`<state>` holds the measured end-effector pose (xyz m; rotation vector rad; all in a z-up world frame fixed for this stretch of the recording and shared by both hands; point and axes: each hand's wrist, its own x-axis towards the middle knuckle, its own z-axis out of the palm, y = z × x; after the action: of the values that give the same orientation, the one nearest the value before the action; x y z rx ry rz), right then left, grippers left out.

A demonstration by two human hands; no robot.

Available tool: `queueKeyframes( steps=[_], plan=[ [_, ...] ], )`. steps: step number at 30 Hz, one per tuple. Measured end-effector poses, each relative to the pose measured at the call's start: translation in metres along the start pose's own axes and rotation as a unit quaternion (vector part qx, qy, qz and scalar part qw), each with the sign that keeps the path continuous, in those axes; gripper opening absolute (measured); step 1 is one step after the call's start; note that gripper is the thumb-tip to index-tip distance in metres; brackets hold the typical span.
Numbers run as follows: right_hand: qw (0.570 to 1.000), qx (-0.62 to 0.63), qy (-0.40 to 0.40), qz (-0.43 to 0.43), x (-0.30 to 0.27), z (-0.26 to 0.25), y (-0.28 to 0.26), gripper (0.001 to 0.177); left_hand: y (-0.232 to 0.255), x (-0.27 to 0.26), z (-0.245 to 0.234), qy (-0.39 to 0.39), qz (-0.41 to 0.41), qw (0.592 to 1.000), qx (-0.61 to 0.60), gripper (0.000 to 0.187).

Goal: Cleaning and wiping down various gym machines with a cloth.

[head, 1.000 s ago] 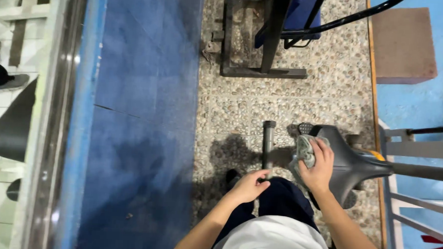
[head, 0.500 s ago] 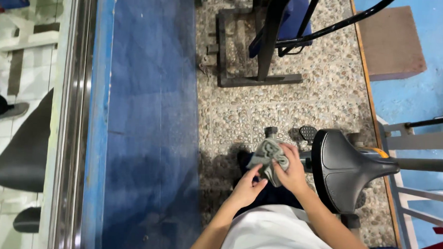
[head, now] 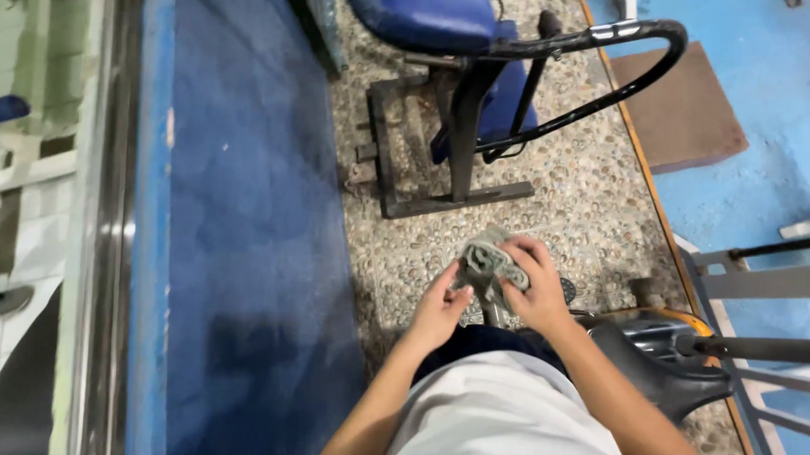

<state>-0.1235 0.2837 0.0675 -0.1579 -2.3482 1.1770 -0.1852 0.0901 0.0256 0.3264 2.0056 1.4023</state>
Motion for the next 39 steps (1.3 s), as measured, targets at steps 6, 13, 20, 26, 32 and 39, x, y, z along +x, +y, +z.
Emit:
queueKeyframes(
  steps=[6,13,20,26,32,39],
  plan=[
    [0.999,0.013,0.032,-0.021,0.079,-0.025,-0.001,0.051,0.069,0.046,-0.007,0.006,0.080,0.994,-0.067,0.063],
    [0.995,-0.005,0.085,-0.059,0.157,-0.044,0.040,0.050,0.153,0.109,-0.047,-0.028,0.156,0.986,-0.052,0.059],
    [0.991,-0.019,0.109,-0.070,0.263,-0.054,0.026,0.049,0.200,0.199,-0.093,0.210,0.325,0.917,0.095,0.047],
    [0.991,-0.029,0.050,-0.121,0.365,0.023,0.055,0.050,0.223,0.298,-0.119,0.399,0.354,0.834,0.139,0.048],
    [0.969,-0.116,-0.065,-0.211,0.420,0.047,0.035,0.049,0.231,0.349,-0.117,0.487,0.340,0.789,0.153,0.036],
    [0.966,0.018,-0.143,-0.215,0.485,0.058,0.056,0.056,0.227,0.356,-0.120,0.523,0.345,0.754,0.199,0.036]
  ],
)
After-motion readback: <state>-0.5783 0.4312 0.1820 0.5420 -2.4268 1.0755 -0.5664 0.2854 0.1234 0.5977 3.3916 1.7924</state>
